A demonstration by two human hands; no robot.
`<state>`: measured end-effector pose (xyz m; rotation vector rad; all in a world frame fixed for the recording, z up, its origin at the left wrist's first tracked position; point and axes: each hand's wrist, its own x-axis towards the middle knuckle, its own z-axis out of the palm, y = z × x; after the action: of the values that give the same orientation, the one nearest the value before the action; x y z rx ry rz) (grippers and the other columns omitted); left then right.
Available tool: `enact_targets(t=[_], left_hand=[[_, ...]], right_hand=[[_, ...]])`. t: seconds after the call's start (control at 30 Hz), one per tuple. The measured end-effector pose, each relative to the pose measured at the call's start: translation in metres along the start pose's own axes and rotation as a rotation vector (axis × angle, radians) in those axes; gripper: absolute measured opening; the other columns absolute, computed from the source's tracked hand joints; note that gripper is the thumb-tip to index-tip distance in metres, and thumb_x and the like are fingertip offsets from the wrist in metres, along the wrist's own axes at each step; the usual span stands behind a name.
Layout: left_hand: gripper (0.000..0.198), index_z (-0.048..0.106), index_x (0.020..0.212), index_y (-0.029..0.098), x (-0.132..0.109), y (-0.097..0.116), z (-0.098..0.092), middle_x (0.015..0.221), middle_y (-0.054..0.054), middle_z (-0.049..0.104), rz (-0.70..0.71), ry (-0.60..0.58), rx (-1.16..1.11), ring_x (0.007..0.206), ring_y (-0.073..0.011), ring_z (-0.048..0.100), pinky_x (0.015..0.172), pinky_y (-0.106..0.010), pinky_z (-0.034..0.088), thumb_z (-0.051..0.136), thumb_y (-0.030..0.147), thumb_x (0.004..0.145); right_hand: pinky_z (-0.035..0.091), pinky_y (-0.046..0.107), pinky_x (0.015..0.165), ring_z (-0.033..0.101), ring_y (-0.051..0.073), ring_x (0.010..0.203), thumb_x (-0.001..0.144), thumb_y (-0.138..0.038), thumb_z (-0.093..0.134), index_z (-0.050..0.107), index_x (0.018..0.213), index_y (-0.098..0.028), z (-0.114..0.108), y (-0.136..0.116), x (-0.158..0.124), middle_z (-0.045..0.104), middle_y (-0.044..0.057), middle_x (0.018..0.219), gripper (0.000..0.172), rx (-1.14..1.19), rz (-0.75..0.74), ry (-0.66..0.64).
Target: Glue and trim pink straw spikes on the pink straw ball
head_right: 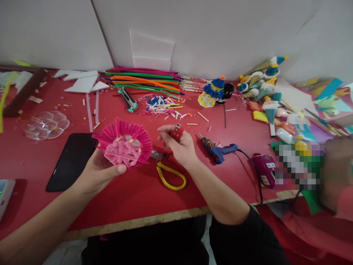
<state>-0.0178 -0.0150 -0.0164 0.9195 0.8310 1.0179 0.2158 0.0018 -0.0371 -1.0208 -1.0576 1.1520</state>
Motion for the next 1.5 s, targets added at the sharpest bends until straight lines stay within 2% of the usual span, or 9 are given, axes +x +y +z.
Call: enact_targets(t=[0.13,0.3,0.53,0.63,0.73,1.07,1.23,1.4,1.5], left_hand=[[0.078,0.059,0.132,0.027,0.0,-0.002,0.001,0.13,-0.01,0.075,0.036,-0.101,0.122,0.125,-0.0329,0.071,0.103,-0.043,0.061,0.098,0.022,0.065],[0.099,0.047,0.152,0.027,0.0,-0.007,0.002,0.157,-0.018,0.056,0.065,-0.169,0.208,0.144,-0.0396,0.056,0.109,-0.049,0.057,0.096,0.019,0.066],[0.098,0.048,0.153,0.028,-0.004,-0.002,0.003,0.151,-0.017,0.061,0.034,-0.142,0.212,0.14,-0.0401,0.06,0.11,-0.052,0.056,0.096,0.021,0.067],[0.096,0.05,0.151,0.027,-0.004,0.001,0.005,0.152,-0.016,0.061,0.026,-0.119,0.234,0.141,-0.0401,0.059,0.11,-0.05,0.056,0.097,0.023,0.067],[0.094,0.05,0.149,0.027,-0.003,0.003,0.007,0.156,-0.016,0.058,0.012,-0.114,0.237,0.142,-0.0396,0.058,0.11,-0.047,0.057,0.097,0.027,0.067],[0.091,0.052,0.14,0.025,-0.009,0.003,0.003,0.139,-0.013,0.072,-0.148,0.053,0.247,0.131,-0.037,0.068,0.111,-0.047,0.057,0.1,0.04,0.063],[0.093,0.052,0.14,0.025,-0.005,0.001,0.002,0.136,-0.013,0.074,-0.134,-0.012,0.228,0.133,-0.0384,0.067,0.11,-0.05,0.057,0.101,0.036,0.062],[0.09,0.058,0.138,0.03,-0.004,-0.004,0.0,0.136,-0.008,0.074,-0.076,0.067,0.124,0.132,-0.0358,0.067,0.11,-0.046,0.057,0.102,0.03,0.059],[0.082,0.066,0.127,0.029,-0.002,-0.004,-0.004,0.129,-0.006,0.076,-0.082,0.08,0.021,0.127,-0.0346,0.07,0.109,-0.045,0.057,0.104,0.036,0.055]], right_hand=[[0.043,0.024,0.046,0.05,0.007,0.051,0.081,-0.045,0.087,0.082,0.09,-0.025,0.003,-0.006,-0.007,0.068,-0.001,0.078,0.023,0.034,-0.049,-0.032],[0.038,0.023,0.039,0.04,0.005,0.041,0.077,-0.05,0.089,0.082,0.084,-0.025,0.008,-0.011,-0.008,0.066,-0.003,0.063,0.027,0.099,0.005,-0.05],[0.037,0.022,0.039,0.039,0.006,0.039,0.071,-0.054,0.092,0.08,0.089,-0.025,0.005,-0.013,-0.007,0.059,-0.007,0.053,0.036,0.116,-0.019,-0.028],[0.04,0.023,0.043,0.048,0.007,0.046,0.068,-0.057,0.093,0.08,0.081,-0.023,0.004,-0.015,-0.008,0.068,-0.002,0.064,0.038,0.061,-0.009,-0.046],[0.041,0.022,0.046,0.053,0.008,0.053,0.072,-0.049,0.093,0.08,0.073,-0.022,0.003,-0.015,-0.009,0.073,0.001,0.075,0.03,0.026,-0.01,-0.053],[0.034,0.022,0.043,0.045,0.004,0.048,0.08,-0.044,0.089,0.075,0.072,-0.021,0.002,-0.012,-0.008,0.067,-0.002,0.073,0.028,0.073,-0.007,-0.109],[0.032,0.022,0.042,0.042,0.005,0.045,0.082,-0.05,0.086,0.07,0.072,-0.02,0.002,-0.011,-0.009,0.056,-0.005,0.061,0.035,0.09,0.061,-0.154],[0.033,0.023,0.044,0.042,0.007,0.046,0.085,-0.054,0.082,0.069,0.079,-0.022,0.003,-0.013,-0.008,0.053,-0.006,0.057,0.035,0.053,0.069,-0.122],[0.033,0.023,0.044,0.044,0.009,0.048,0.08,-0.06,0.084,0.067,0.088,-0.024,0.004,-0.014,-0.007,0.06,-0.005,0.065,0.04,0.098,0.062,-0.073]])
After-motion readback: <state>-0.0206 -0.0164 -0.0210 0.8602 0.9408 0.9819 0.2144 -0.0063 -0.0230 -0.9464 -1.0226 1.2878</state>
